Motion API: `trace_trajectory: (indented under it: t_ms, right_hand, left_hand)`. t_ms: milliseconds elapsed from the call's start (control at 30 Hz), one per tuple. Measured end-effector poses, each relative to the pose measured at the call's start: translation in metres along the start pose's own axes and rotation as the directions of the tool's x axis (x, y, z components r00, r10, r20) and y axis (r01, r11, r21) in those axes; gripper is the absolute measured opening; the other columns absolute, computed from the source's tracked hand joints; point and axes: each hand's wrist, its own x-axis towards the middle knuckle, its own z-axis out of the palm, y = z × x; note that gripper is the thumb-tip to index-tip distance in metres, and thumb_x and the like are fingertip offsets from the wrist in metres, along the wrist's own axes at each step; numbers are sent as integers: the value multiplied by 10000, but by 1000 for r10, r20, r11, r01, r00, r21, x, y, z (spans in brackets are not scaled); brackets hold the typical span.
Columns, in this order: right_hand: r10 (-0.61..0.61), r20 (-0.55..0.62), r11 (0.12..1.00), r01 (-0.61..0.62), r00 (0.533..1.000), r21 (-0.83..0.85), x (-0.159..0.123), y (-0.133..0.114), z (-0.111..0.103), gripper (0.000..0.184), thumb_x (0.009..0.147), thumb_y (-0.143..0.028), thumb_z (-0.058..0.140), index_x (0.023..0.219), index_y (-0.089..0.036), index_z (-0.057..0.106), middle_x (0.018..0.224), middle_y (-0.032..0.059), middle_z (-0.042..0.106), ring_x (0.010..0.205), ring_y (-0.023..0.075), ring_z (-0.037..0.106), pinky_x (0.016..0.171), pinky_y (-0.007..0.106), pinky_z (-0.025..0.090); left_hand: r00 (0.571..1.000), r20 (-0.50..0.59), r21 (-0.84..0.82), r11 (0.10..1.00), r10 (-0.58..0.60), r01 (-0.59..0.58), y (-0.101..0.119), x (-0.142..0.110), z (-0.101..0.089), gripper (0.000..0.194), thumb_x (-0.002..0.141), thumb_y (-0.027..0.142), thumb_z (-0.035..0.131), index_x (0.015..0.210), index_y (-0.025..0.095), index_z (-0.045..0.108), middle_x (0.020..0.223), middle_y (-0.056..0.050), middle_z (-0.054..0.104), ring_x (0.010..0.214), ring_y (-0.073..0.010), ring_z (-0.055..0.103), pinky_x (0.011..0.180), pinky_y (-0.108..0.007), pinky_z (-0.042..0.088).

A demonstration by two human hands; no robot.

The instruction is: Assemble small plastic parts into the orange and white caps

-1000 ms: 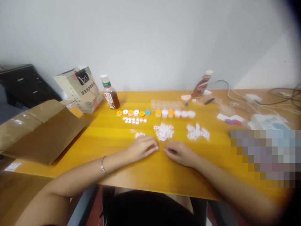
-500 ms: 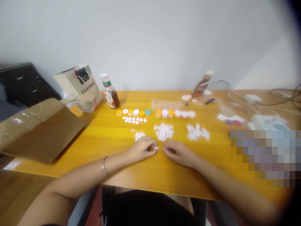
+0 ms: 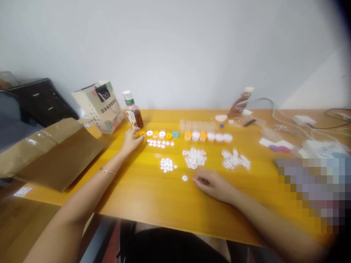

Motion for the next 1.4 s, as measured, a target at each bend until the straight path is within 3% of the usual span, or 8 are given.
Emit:
trace_trajectory:
  t_ms: [133,333,567,633,700,767,833,1400]
  right_hand:
    - [7,1,1000,-7,1000,6,1,0,0,259,845,-267,390,598,-191,379,567,-30,405,521,103,385,517,223,325]
    - [10,-14,1000,-9,1000,25,1,1,0,260,835,-254,410,584,-191,381,557,-31,405,511,101,374,502,225,322]
    - [16,-16,999,-15,1000,29,1,1,1,261,837,-265,404,587,-191,393,552,-35,404,511,100,383,513,225,321]
    - [16,-20,999,-16,1000,32,1,1,1,256,836,-267,405,592,-190,401,555,-38,406,513,99,385,519,224,318]
    - [22,-19,999,-21,1000,45,1,2,2,243,834,-260,408,602,-188,415,556,-41,408,512,96,386,520,222,315]
    - [30,-12,997,-29,999,68,1,3,2,222,832,-241,407,618,-186,432,556,-44,409,510,92,387,519,218,316]
    - [34,-8,995,-33,999,96,1,4,2,184,818,-212,413,641,-184,454,564,-45,414,514,90,392,518,213,319]
    - [64,9,985,-64,998,159,2,3,0,113,750,-126,422,664,-179,472,589,-42,437,534,88,397,513,197,329]
  left_hand:
    - [997,57,45,998,-57,54,-23,12,11,441,658,370,627,1029,141,557,1016,-101,570,941,-237,524,841,-352,392]
    - [991,115,45,997,-73,69,-23,17,21,336,677,398,604,897,144,611,915,-69,609,825,-201,554,765,-306,421]
    - [999,16,-44,998,47,-46,28,-12,8,322,754,382,565,1018,198,560,1051,-52,535,1007,-189,493,906,-315,362]
    - [955,108,-239,940,276,-245,58,-34,6,321,767,340,571,1058,206,542,1076,-54,528,990,-177,498,915,-326,359]
    - [837,286,-399,852,466,-338,88,-60,6,339,781,319,567,1106,239,518,1081,-45,538,1000,-177,493,908,-336,361]
    - [731,409,-474,812,546,-341,110,-82,7,357,793,321,557,1140,258,497,1065,-44,546,996,-179,488,884,-336,369]
    - [686,459,-479,808,564,-344,123,-98,8,376,800,336,549,1162,265,476,1065,-42,552,994,-185,481,881,-345,358]
    - [678,532,-380,858,508,-345,118,-112,27,332,764,373,586,1061,238,520,1014,-38,594,943,-200,497,871,-359,295]
